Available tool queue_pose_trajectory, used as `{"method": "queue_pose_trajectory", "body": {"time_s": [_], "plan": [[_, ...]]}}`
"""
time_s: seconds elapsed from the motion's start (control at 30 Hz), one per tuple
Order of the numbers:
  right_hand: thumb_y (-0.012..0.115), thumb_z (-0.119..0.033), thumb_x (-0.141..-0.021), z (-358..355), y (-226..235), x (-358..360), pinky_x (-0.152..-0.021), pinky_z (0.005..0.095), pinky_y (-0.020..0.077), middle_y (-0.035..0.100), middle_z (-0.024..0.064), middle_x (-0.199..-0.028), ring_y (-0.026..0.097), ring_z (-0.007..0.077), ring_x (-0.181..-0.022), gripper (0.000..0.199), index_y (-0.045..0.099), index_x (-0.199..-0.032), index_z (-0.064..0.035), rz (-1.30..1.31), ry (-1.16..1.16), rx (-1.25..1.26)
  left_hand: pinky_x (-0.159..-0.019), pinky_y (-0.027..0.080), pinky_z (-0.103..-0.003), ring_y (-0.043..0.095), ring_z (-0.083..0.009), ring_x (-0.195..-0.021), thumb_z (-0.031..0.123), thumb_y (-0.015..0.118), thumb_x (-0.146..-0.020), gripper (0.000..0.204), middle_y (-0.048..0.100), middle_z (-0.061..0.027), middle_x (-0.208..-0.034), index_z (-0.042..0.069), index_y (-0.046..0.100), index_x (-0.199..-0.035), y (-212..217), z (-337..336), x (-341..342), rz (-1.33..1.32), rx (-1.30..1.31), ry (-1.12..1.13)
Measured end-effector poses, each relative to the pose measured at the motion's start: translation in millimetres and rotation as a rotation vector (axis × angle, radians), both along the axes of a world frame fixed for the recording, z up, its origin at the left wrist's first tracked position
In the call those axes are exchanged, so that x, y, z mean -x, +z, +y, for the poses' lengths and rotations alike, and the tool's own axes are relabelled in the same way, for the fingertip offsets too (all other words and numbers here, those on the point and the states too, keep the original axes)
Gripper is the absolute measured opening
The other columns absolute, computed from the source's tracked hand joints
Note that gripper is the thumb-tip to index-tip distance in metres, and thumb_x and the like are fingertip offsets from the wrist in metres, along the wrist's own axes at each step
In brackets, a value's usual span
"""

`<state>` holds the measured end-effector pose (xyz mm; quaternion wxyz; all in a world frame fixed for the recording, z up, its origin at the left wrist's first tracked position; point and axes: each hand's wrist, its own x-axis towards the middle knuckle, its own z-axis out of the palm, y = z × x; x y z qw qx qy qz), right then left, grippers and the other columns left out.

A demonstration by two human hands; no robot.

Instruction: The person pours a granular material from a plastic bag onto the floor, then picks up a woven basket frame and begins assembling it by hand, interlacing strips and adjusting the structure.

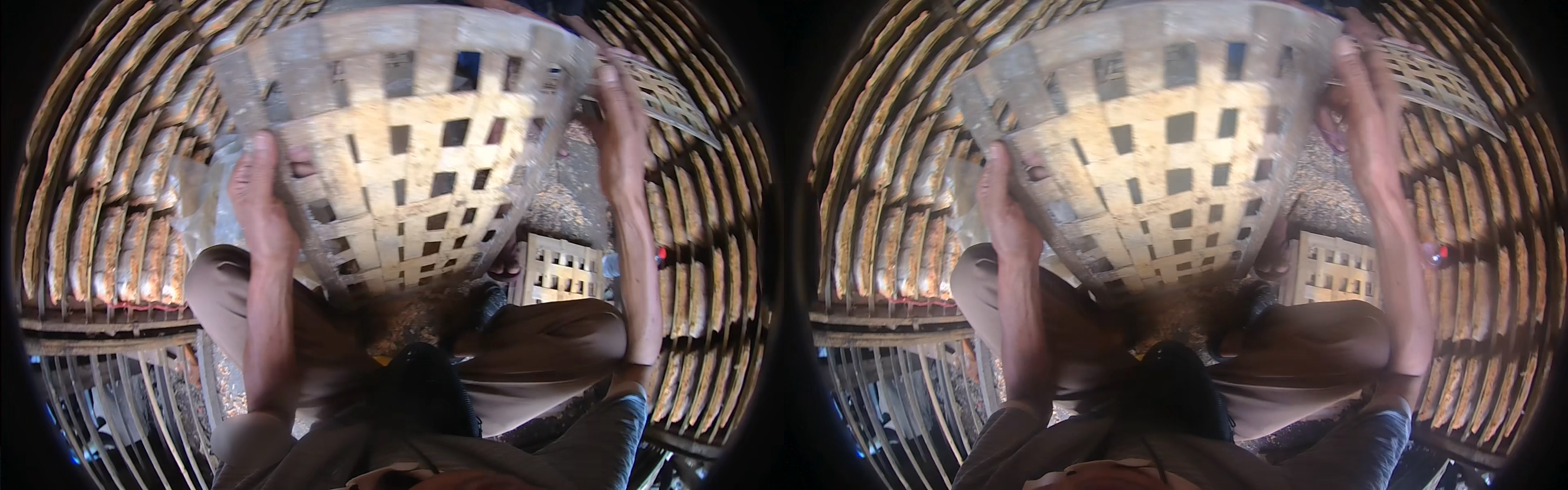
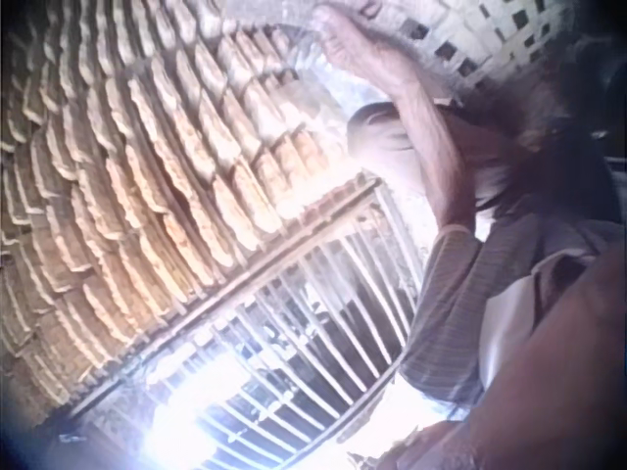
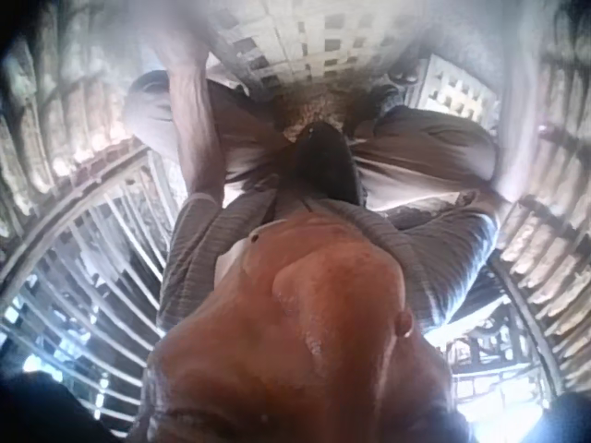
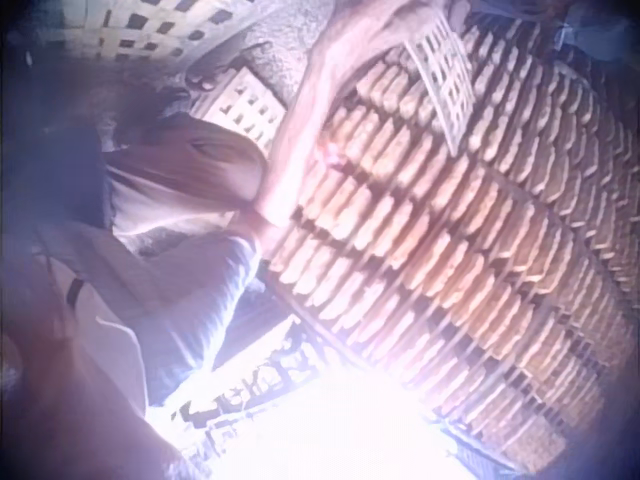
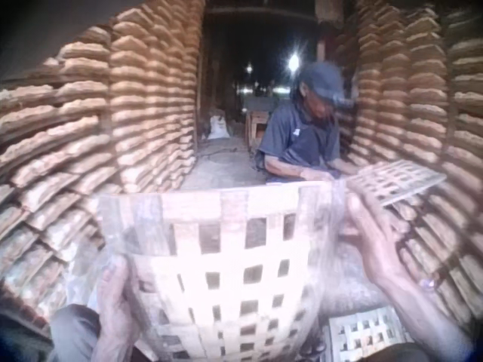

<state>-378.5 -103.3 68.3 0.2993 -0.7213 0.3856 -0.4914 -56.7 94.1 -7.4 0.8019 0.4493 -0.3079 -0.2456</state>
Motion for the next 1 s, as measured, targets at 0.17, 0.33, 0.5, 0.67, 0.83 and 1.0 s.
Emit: {"method": "queue_pose_trajectory", "body": {"time_s": [0.17, 0.33, 0.5, 0.67, 0.83, 1.0], "plan": [[0.065, -0.055, -0.106, -3.0, -41.3, 1.8, -0.1, 0.0412, 0.0556, 0.069, 0.0186, -0.13, 0.063, 0.0234, -0.125, 0.067, 0.064, -0.142, 0.0009, 0.039, 0.186, -0.44, -0.081, 0.054, -0.031, 0.068, -0.0144, -0.083, 0.044, 0.064, -0.11, 0.046, 0.076, -0.0095, -0.095, -0.001, 0.074, -0.108, 2.9, -4.9, -2.4, 0.083, -0.072, 0.027], [0.064, -0.049, -0.109, 2.6, -38.1, -15.0, -0.094, 0.0324, 0.0518, 0.071, 0.0069, -0.122, 0.063, 0.0132, -0.107, 0.058, 0.067, -0.137, 0.0007, -0.16, 0.117, -0.393, -0.084, 0.055, -0.033, 0.068, -0.0179, -0.092, 0.053, 0.057, -0.11, 0.057, 0.074, -0.0105, -0.103, -0.001, 0.074, -0.112, 15.2, -0.9, -7.0, 0.036, -0.122, -0.187], [0.062, -0.049, -0.11, 9.2, -19.2, -7.3, -0.07, 0.0247, 0.0406, 0.071, -0.0035, -0.116, 0.057, 0.0045, -0.088, 0.05, 0.068, -0.135, -0.0059, -0.347, 0.06, -0.44, -0.079, 0.061, -0.037, 0.073, -0.021, -0.089, 0.063, 0.049, -0.109, 0.067, 0.073, -0.0176, -0.102, 0.0, 0.068, -0.12, 10.9, -13.0, 9.0, -0.06, -0.301, -0.344], [0.061, -0.05, -0.111, -2.0, -18.4, 15.4, -0.083, 0.0257, 0.0458, 0.074, -0.0035, -0.128, 0.063, 0.0036, -0.104, 0.05, 0.068, -0.141, -0.0111, -0.372, -0.005, -0.448, -0.049, 0.055, -0.031, 0.069, -0.0169, -0.079, 0.067, 0.052, -0.108, 0.073, 0.072, -0.0116, -0.089, -0.001, 0.072, -0.091, 24.5, -21.8, 25.4, 0.013, -0.316, -0.257], [0.069, -0.04, -0.108, 0.6, 3.2, 32.8, -0.119, 0.0421, 0.0425, 0.067, 0.012, -0.143, 0.058, 0.0235, -0.138, 0.06, 0.058, -0.152, -0.0006, 0.058, -0.432, 0.014, -0.042, 0.049, -0.03, 0.069, -0.0184, -0.074, 0.064, 0.052, -0.109, 0.068, 0.074, -0.0132, -0.092, 0.001, 0.071, -0.09, 30.4, -29.2, 45.5, -0.002, -0.289, -0.247], [0.074, -0.02, -0.104, 77.6, 49.8, -1.7, -0.097, 0.0341, 0.055, 0.073, 0.0108, -0.128, 0.068, 0.0143, -0.111, 0.031, 0.072, -0.132, -0.0059, 0.432, -0.101, 0.395, -0.04, 0.047, -0.028, 0.069, -0.0155, -0.073, 0.06, 0.049, -0.111, 0.066, 0.075, -0.0125, -0.095, 0.0, 0.074, -0.106, 44.1, -28.2, 55.4, -0.012, -0.287, -0.26]]}}
